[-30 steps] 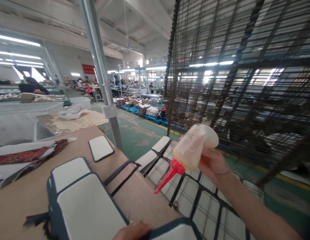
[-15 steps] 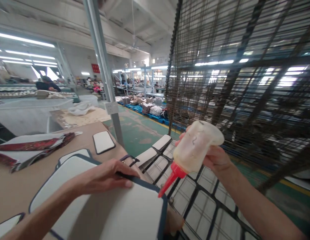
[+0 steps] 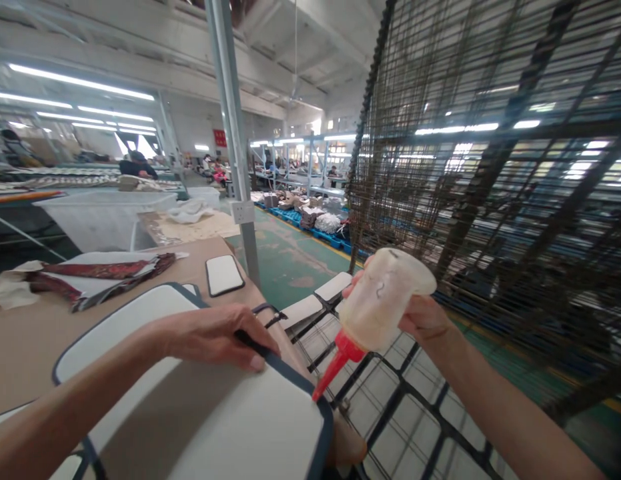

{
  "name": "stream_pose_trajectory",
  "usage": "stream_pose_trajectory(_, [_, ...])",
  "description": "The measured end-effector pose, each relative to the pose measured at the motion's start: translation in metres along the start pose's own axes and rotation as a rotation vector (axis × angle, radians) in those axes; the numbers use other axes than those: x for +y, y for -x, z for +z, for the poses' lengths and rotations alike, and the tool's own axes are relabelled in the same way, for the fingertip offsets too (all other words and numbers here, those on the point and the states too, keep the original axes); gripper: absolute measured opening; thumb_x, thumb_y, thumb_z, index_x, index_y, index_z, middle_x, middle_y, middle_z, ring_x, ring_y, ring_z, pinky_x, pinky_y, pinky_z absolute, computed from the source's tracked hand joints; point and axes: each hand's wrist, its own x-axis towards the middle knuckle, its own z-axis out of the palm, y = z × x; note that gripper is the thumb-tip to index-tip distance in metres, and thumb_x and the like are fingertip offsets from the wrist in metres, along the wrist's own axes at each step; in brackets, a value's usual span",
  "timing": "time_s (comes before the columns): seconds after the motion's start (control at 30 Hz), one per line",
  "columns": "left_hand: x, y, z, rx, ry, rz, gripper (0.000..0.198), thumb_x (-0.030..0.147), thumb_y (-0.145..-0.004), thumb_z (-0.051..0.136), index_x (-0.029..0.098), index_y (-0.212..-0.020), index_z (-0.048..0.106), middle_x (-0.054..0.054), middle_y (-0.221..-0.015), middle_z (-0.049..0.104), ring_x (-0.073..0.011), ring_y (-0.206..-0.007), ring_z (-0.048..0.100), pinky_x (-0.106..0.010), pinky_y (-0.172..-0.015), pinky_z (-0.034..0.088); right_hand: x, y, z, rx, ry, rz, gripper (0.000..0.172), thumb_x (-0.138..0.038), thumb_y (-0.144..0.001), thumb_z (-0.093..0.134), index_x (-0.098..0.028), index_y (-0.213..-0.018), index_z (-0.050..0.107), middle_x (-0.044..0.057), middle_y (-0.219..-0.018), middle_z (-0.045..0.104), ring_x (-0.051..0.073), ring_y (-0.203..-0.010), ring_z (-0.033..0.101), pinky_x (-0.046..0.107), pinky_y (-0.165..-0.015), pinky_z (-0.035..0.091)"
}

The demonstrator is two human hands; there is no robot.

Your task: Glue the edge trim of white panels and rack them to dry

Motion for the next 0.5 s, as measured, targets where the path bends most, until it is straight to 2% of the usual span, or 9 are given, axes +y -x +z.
stream_pose_trajectory(0.17, [0.001,0.002,0.001,-0.018,0.035,0.024,0.037,0.037,-0.086,0.057,0.011,-0.108,0.073,-0.004,-0.091,0.072,-0.0198,-0.081,0.061,-0.017,-0.069,0.044,0.004,-0.002,-0.002,-0.009,-0.008,0.006,0.045,-0.035,-0.058,0.084,-0.024,-0.1,0.07,0.006,-0.095,0.074,0.029,-0.088,0.07,0.044,-0.079,0.056])
stream_pose_trajectory(0.33, [-0.001,0.006,0.0,0.011,0.064,-0.028,0.036,0.036,-0.085,0.059,0.01,-0.104,0.073,-0.002,-0.08,0.068,-0.0151,-0.071,0.055,-0.016,-0.062,0.041,0.008,0.001,-0.004,0.006,-0.048,0.019,0.044,-0.034,-0.059,0.084,-0.025,-0.1,0.07,0.007,-0.096,0.073,0.03,-0.089,0.07,0.048,-0.081,0.055])
stream_pose_trajectory(0.5, [-0.009,0.014,-0.002,0.067,0.081,-0.026,0.035,0.037,-0.085,0.058,0.011,-0.101,0.075,-0.001,-0.074,0.065,-0.0143,-0.067,0.054,-0.016,-0.06,0.041,0.009,0.003,-0.001,0.19,-0.077,0.058,0.052,-0.036,-0.044,0.088,-0.028,-0.092,0.07,0.003,-0.086,0.073,0.031,-0.083,0.069,0.05,-0.076,0.055])
